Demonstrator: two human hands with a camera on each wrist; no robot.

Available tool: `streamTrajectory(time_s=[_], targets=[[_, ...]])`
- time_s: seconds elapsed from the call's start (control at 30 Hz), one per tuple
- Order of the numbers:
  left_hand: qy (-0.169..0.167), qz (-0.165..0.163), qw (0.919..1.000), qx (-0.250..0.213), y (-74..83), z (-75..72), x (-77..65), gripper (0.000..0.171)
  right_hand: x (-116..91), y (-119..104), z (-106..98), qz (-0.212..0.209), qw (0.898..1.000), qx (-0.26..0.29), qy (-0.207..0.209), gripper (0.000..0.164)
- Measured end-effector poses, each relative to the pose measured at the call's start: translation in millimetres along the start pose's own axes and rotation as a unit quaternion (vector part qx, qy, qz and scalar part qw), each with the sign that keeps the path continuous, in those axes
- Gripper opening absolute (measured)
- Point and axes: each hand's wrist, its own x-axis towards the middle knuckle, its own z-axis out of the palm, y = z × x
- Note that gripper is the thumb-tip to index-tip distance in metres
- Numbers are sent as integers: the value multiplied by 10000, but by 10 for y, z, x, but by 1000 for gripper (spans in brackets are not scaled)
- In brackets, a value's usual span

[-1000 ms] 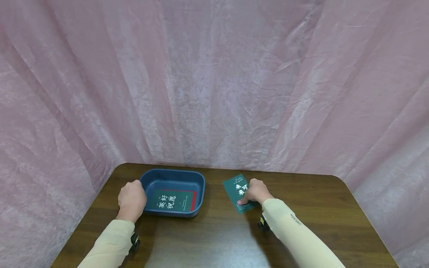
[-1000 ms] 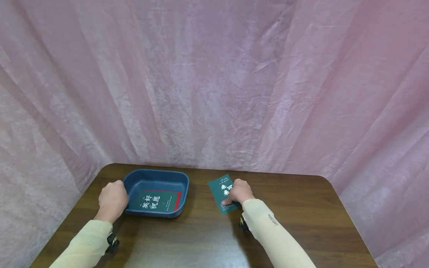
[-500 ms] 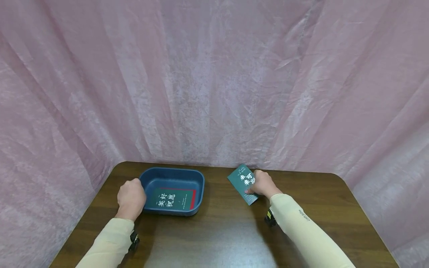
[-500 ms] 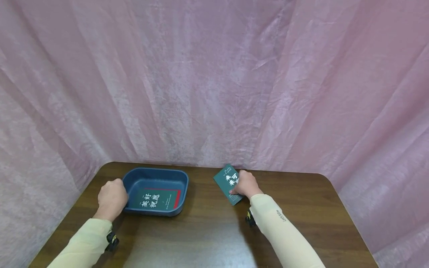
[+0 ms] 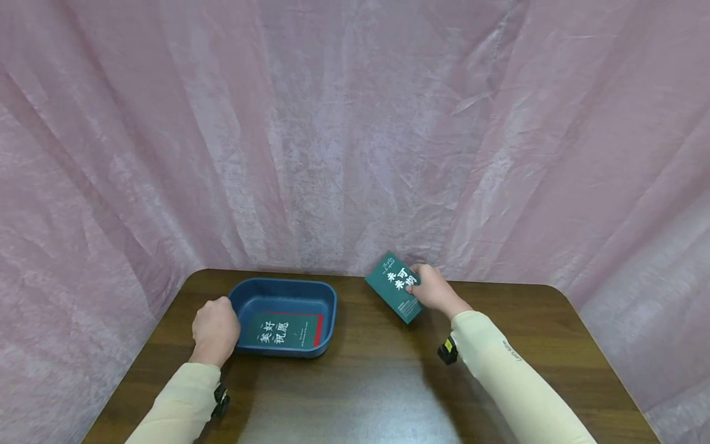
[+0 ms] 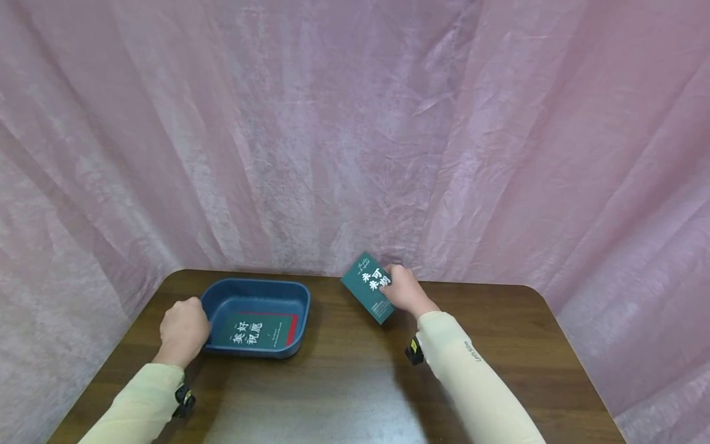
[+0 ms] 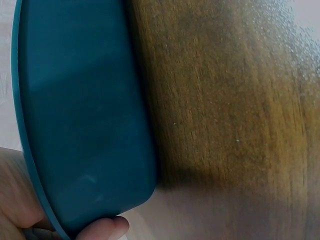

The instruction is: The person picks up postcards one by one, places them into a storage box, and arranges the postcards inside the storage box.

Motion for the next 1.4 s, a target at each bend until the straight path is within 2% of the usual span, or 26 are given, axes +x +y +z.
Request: streamTrajectory(time_s=[0.13, 0.43, 0.63, 0.93, 1.27, 1.4], targets=[[-12, -22, 10000, 14, -7, 13, 8, 18, 4, -91, -61, -71, 9998, 139, 154, 41], [40, -6, 10000, 14, -4, 39, 14, 18, 3, -268, -160, -200, 9937, 886, 664, 37], [155, 80, 9998, -82, -9, 45, 10, 19, -1, -362, -213, -345, 9889, 1044, 1001, 40], [113, 49, 9999, -63, -3, 25, 11, 18, 34, -551, -211, -750, 9800, 1213, 1386, 44], [42, 74, 9999, -87, -13, 31, -5, 16, 80, -902, -61, -1249, 9704, 1657, 1233, 43], [92, 73, 9999, -88, 2, 41, 1, 17, 93, -1023, 18, -1401, 9681, 1655, 1251, 42]])
